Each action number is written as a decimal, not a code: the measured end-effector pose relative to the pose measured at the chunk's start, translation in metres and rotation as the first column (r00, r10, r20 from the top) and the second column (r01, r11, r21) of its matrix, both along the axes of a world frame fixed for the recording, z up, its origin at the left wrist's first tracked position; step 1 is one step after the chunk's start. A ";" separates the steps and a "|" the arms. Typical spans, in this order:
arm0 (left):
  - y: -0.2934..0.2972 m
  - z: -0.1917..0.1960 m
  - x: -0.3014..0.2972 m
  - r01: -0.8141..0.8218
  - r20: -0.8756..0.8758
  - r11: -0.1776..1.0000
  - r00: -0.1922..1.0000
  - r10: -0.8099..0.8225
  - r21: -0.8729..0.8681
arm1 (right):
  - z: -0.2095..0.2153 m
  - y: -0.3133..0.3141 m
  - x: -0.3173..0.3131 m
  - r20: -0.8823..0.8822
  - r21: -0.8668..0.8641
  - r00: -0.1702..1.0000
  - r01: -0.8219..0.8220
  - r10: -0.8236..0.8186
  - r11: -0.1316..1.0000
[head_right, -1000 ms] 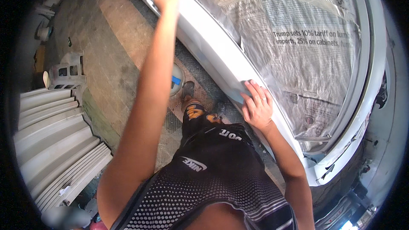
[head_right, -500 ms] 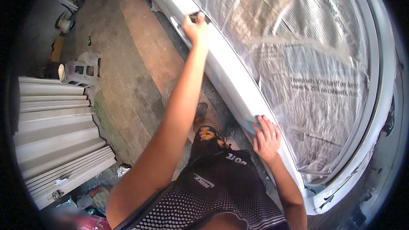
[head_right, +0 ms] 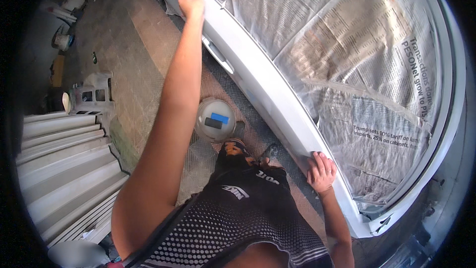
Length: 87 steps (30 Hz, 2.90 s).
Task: The person kneels beside a white car door and uses a sanding block to sand the door surface and around the door handle. They repeatedly dip the sanding block into a bucket of water and continue sanding different areas of the door.
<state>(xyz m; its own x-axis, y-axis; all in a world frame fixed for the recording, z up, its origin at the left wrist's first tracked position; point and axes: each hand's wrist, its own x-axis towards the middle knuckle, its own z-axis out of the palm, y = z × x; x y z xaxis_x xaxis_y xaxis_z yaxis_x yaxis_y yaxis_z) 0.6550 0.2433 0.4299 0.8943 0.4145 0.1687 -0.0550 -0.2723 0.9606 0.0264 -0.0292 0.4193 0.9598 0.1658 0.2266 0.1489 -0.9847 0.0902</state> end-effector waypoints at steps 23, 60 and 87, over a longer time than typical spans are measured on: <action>0.230 -0.288 -0.396 0.140 -0.734 0.974 0.641 -0.224 -0.175 | -0.202 0.229 0.222 -0.708 0.704 0.614 0.644 0.348 0.298; 0.035 -0.065 -0.128 0.413 0.330 0.814 0.898 -0.291 -0.408 | 0.063 0.196 0.439 -0.092 -0.159 0.949 -0.314 0.303 0.936; -0.018 -0.094 -0.122 0.046 0.198 0.932 0.980 0.029 -0.361 | 0.037 0.178 0.426 -0.104 -0.144 0.935 -0.352 0.339 0.925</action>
